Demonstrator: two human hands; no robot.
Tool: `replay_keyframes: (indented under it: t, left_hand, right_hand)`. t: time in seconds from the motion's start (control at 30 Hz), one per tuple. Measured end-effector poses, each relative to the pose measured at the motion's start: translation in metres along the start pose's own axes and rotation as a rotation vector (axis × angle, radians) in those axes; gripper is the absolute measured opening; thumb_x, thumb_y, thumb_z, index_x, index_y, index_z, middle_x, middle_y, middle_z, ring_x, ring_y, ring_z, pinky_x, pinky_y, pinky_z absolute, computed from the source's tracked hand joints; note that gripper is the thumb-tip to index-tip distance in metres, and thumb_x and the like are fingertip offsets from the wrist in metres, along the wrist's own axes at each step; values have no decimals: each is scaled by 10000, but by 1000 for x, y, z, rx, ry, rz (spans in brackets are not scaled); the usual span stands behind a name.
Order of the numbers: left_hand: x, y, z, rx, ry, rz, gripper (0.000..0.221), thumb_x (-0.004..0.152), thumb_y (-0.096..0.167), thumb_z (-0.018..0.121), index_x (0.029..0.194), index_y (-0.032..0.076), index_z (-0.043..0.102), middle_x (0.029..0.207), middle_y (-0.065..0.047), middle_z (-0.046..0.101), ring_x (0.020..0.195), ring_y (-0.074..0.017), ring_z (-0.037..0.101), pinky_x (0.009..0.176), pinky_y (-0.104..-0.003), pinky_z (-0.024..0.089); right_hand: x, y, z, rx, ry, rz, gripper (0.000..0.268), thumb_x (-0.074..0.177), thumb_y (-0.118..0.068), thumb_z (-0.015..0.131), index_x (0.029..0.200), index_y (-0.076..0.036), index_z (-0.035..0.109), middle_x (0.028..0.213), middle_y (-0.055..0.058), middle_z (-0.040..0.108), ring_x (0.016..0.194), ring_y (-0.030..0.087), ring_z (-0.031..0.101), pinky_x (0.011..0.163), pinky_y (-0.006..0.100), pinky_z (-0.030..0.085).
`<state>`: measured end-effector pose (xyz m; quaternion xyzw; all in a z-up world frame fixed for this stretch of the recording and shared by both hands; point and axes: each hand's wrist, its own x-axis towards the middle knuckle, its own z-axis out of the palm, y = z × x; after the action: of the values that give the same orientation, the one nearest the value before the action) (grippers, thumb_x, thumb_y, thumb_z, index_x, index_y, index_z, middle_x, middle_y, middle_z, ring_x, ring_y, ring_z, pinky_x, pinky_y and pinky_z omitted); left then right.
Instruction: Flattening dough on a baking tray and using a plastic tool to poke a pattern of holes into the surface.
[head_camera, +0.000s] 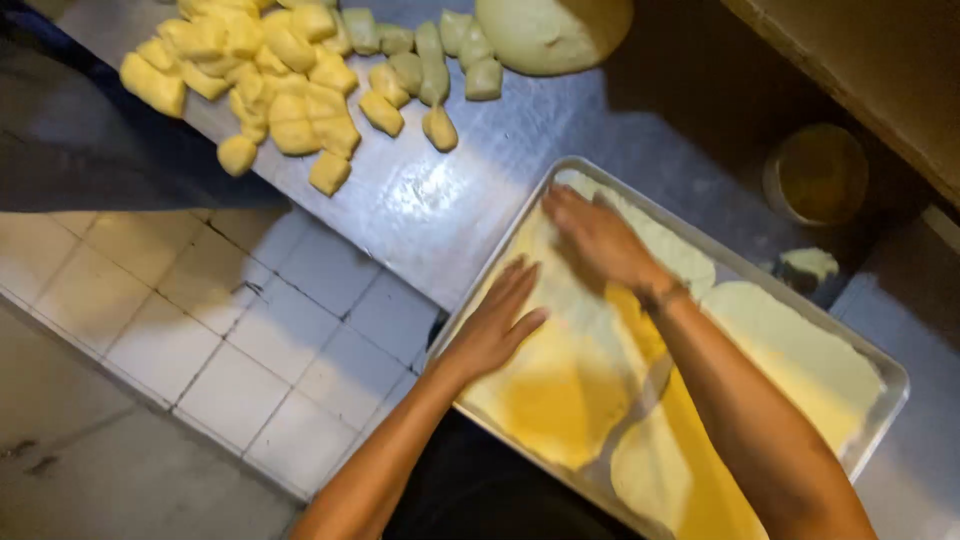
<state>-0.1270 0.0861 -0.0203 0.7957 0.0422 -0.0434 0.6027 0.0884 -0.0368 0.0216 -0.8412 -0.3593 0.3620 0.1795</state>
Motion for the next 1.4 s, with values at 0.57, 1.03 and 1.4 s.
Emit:
replay_keyframes:
  t: [0.57,1.03,1.4]
  left_hand:
    - [-125,0,2,625,132,-57,674,965,440,515,1416,-56,446,1572,-230,395,1477,-356,348,1214,-599,97]
    - [-125,-62,-9,-801,423,-575,497,1003,236,614,1488,136,580,1276,-84,703,1022,-135,677,831,-319,588]
    - [-81,-36,-11,-597,502,-522,447,999,191,575,1441,129,605,1226,-74,658,1017,-181,677,749,-310,650]
  right_hand:
    - [-121,-68,135,-346,-13,-424,716,1028,-533,426,1568,-65,374,1655,126,314,1552,279,223,1241,540,97]
    - [-110,-97,165,-406,31,-367,695,1034,-617,411,1577,-183,387,1633,2,414,1542,201,295,1270,553,134]
    - [-130,-44,107,104,225,-207,590,1099,-426,223,1572,-141,432,1687,81,337,1601,276,193,1285,518,88]
